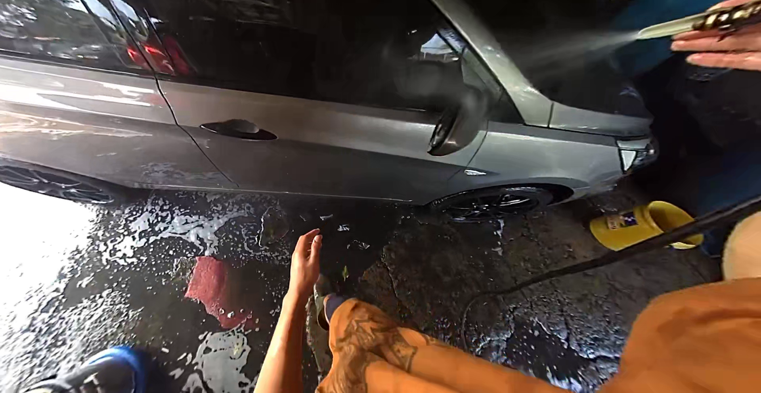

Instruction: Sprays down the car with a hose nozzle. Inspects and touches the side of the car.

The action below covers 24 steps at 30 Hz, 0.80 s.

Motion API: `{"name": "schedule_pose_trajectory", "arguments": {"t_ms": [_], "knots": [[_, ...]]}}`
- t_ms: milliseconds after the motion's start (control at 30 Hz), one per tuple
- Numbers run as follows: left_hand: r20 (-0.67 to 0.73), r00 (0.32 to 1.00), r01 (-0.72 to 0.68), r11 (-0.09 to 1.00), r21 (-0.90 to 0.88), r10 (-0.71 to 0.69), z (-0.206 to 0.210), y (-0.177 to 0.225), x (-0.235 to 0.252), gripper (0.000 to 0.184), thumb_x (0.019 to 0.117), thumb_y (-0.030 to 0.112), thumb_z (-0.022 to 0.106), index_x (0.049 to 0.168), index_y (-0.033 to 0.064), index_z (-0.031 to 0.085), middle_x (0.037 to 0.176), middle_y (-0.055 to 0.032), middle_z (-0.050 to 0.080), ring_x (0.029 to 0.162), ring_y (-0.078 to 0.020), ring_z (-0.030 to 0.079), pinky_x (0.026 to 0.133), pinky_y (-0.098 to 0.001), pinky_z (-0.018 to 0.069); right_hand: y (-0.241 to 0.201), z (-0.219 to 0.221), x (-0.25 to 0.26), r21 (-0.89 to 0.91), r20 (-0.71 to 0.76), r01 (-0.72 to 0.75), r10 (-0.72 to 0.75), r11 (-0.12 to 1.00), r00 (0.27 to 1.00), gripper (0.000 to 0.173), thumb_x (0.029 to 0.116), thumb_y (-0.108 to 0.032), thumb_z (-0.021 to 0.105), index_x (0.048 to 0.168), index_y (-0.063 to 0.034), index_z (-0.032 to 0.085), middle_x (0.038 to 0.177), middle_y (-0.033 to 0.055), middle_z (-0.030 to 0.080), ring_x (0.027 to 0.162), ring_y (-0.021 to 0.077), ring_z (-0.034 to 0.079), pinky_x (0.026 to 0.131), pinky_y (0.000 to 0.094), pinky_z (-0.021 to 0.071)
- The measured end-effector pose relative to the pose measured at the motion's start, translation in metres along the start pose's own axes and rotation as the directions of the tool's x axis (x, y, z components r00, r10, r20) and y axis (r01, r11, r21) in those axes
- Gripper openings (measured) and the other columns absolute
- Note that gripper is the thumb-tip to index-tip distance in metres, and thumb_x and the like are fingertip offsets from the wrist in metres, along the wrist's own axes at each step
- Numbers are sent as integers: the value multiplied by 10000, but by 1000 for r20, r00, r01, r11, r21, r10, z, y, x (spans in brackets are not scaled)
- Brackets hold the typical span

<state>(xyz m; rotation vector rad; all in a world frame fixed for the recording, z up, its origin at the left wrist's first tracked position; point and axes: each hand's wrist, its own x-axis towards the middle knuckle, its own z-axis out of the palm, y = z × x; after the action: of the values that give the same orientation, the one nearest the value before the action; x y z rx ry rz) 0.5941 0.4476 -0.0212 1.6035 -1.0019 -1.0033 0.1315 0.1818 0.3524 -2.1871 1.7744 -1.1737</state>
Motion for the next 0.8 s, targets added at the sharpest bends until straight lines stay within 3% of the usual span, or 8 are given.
{"name": "schedule_pose_trajectory", "arguments": {"t_ms": [67,167,267,400,467,633,700,800], "knots": [[28,998,46,997,67,-48,-38,-17,4,437,1080,285,442,1363,-19,574,1294,-188,652,1133,-239,674,999,-404,551,39,15,51,271,279,105,-182,957,943,439,1035,-30,401,1447,115,360,1464,261,520,1381,253,533,1073,222,452],[3,996,90,983,162,-92,-105,-25,35,434,1080,293,443,1364,-6,580,1307,-192,640,1147,-249,666,1009,-416,544,-24,81,50,361,415,-305,142,881,899,356,1095,-240,333,1337,-99,552,1239,72,687,1110,162,701,886,291,588],[-31,995,98,976,193,-94,-161,-17,68,432,1080,292,445,1356,-12,579,1283,-198,647,1129,-259,667,1003,-435,539,-104,142,40,228,384,-563,458,795,802,403,1105,-344,307,1229,-164,645,1067,-17,734,954,93,718,869,273,577],[16,996,82,967,242,-89,-212,-20,127,422,1081,290,460,1370,5,572,1299,-204,642,1154,-285,659,1006,-473,529,-137,161,21,10,354,-605,563,796,747,464,1117,-378,271,1352,-121,579,1197,62,665,1020,87,635,937,278,476],[66,995,57,953,297,-80,-230,-24,163,431,1081,284,473,1401,5,547,1370,-214,595,1232,-311,615,1051,-499,495,-166,169,-1,32,286,-583,551,812,784,433,1115,-368,306,1311,-135,613,1143,7,695,953,41,666,882,230,522],[209,969,-215,876,432,135,-269,-20,273,477,1055,312,506,1417,4,543,1387,-267,564,1288,-414,558,1069,-602,456,-307,244,-96,291,332,-472,375,832,866,347,1041,-205,372,1195,-63,648,1102,17,728,987,139,721,903,339,610],[301,911,-401,779,482,283,-279,-10,313,492,1033,318,531,1418,12,548,1428,-295,518,1338,-485,479,1067,-691,378,-347,277,-134,307,337,-436,332,846,881,357,1030,-237,412,1194,-63,676,1144,46,732,1026,182,717,919,385,607],[468,779,-627,536,565,418,-303,-19,360,568,1017,365,541,1505,84,474,1590,-236,372,1486,-461,300,1166,-724,199,-395,316,-183,209,280,-416,353,885,893,351,1036,-250,454,1190,-72,714,1152,64,744,1039,191,718,910,418,609]]}}
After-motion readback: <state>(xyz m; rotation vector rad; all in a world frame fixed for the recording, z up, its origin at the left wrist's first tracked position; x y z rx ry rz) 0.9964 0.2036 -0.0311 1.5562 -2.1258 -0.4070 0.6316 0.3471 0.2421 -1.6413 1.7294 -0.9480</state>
